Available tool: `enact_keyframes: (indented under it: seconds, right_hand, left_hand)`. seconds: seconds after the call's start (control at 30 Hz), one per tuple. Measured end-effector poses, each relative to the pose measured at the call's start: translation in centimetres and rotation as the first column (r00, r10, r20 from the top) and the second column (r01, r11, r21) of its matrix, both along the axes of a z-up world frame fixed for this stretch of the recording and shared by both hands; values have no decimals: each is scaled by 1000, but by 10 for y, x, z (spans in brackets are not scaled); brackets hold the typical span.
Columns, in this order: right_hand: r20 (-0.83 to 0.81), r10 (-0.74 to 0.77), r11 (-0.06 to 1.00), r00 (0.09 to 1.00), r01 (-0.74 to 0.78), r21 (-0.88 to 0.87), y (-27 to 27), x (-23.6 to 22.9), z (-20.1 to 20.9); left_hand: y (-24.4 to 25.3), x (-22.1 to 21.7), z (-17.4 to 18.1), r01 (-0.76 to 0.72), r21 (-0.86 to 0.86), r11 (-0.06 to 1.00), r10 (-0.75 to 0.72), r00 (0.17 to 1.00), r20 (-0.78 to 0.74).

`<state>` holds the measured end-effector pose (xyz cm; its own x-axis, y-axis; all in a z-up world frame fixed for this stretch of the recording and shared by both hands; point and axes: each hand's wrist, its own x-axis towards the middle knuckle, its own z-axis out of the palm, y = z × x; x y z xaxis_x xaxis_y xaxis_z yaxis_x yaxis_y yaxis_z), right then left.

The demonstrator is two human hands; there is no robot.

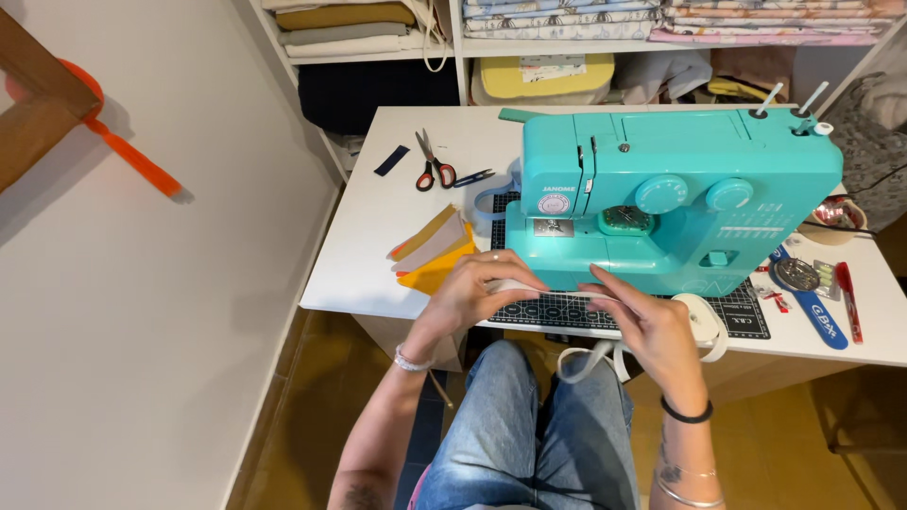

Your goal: The person unspools a length of white elastic cord, aligns it with the edge of a small piece of fabric, and sews the cord onto the fabric using a sewing machine.

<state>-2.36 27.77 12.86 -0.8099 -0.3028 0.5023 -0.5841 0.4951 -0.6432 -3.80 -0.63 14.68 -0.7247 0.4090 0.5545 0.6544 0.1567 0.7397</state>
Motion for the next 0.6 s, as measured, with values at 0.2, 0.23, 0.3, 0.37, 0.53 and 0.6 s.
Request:
enact_keyframes:
  seconds: [0.2, 0.23, 0.3, 0.37, 0.53, 0.6]
  right_hand:
    - [-39, 67, 997, 997, -68, -21, -31, -8, -24]
    - [-41, 67, 998, 997, -68, -19, -24, -9, -26]
    - [-22, -35, 999, 999, 36, 36, -13, -12, -29]
    - [-24, -34, 999, 999, 35, 36, -9, -13, -16]
    - [-50, -15, 998, 999, 12, -58, -29, -17, -18]
    - [-57, -41, 977, 998, 28, -213, -32, -25, -24]
  left_hand:
    - [27, -5, -22, 21, 30, 999, -21, 1000, -17]
    - [23, -3, -17, 22, 31, 999, -21, 1000, -18]
    - [14, 1, -6, 25, 73, 997, -28, 999, 42]
    - [8, -5, -7, 1, 84, 996, -3, 1000, 23]
    - [28, -8, -17, -43, 210, 977, 33, 998, 55]
    - [33, -14, -25, -95, 248, 964, 80, 994, 69]
